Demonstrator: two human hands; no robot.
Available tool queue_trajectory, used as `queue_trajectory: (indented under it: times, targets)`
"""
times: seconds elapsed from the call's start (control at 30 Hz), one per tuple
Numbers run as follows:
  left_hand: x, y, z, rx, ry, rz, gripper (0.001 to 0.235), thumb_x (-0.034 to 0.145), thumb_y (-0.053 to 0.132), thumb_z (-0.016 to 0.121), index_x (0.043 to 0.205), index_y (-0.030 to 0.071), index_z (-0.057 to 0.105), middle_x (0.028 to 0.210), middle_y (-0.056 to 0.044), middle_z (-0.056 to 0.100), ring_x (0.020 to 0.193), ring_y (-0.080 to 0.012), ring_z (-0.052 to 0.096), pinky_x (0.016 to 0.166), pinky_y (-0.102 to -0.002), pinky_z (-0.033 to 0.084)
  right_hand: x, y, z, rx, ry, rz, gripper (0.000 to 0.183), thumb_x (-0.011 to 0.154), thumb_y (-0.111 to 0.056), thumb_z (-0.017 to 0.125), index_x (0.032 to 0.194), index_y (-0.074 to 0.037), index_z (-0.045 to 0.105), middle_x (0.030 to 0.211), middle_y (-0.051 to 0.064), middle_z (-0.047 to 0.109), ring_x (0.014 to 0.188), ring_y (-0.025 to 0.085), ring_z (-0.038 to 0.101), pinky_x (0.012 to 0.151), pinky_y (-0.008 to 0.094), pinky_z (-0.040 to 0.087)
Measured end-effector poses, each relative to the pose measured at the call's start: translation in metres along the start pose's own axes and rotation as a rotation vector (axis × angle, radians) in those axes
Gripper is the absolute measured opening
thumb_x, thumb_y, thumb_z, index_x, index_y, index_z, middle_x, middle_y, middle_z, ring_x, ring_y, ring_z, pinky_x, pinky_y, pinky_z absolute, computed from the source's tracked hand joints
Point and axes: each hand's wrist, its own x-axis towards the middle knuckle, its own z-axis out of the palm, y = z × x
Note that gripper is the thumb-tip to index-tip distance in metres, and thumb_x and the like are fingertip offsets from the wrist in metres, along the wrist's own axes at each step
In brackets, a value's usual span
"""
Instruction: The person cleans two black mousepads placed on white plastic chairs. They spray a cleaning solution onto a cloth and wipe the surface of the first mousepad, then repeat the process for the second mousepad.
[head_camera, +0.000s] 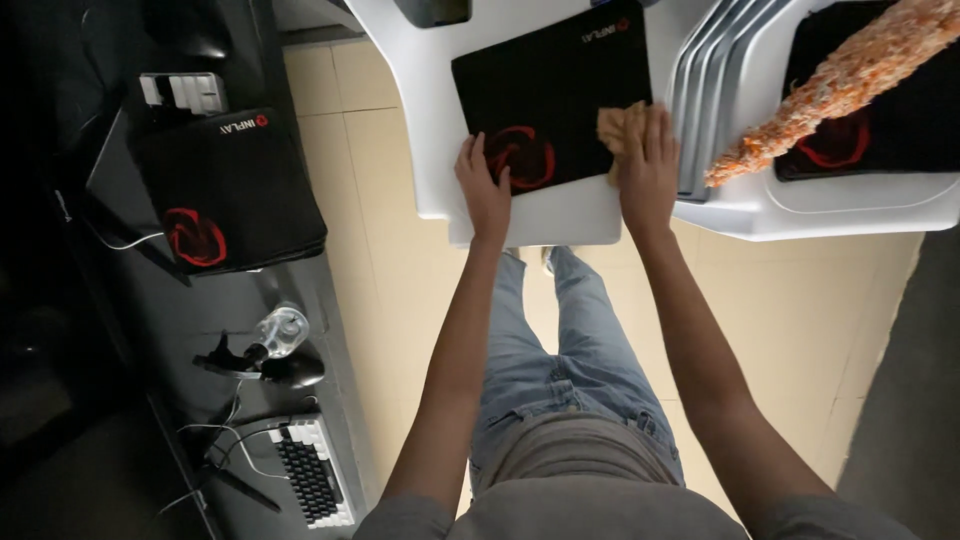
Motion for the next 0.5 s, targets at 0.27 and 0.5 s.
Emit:
queue_trajectory:
  times: [0.27,0.5]
  targets:
    - [0.005,-0.02,0.028,-0.02,0.117,-0.147,0.066,0.084,0.005,0.078,0.143,0.0,0.048,0.137,-0.022,0.05,0.128,-0.0415,0.047,0.111,-0.048,0.041,0.002,0.009,0.015,0.199,0.102,0.139,0.061,0.104,-0.011,0.069,0.16,-0.011,0.044,0.166,0.026,0.03,0.151,0.049,0.032,0.124,0.057,0.029]
    - [0.024,-0.033,0.032,-0.135,0.172,-0.305,0.044,0.085,0.008,0.076,0.125,-0.001,0.06,0.111,-0.017,0.065,0.101,-0.032,0.066,0.089,-0.041,0.056,0.012,0.006,-0.002,0.269,0.07,0.194,0.072,0.086,-0.006,0.079,0.152,-0.008,0.049,0.135,0.027,0.049,0.118,0.05,0.047,0.104,0.054,0.04]
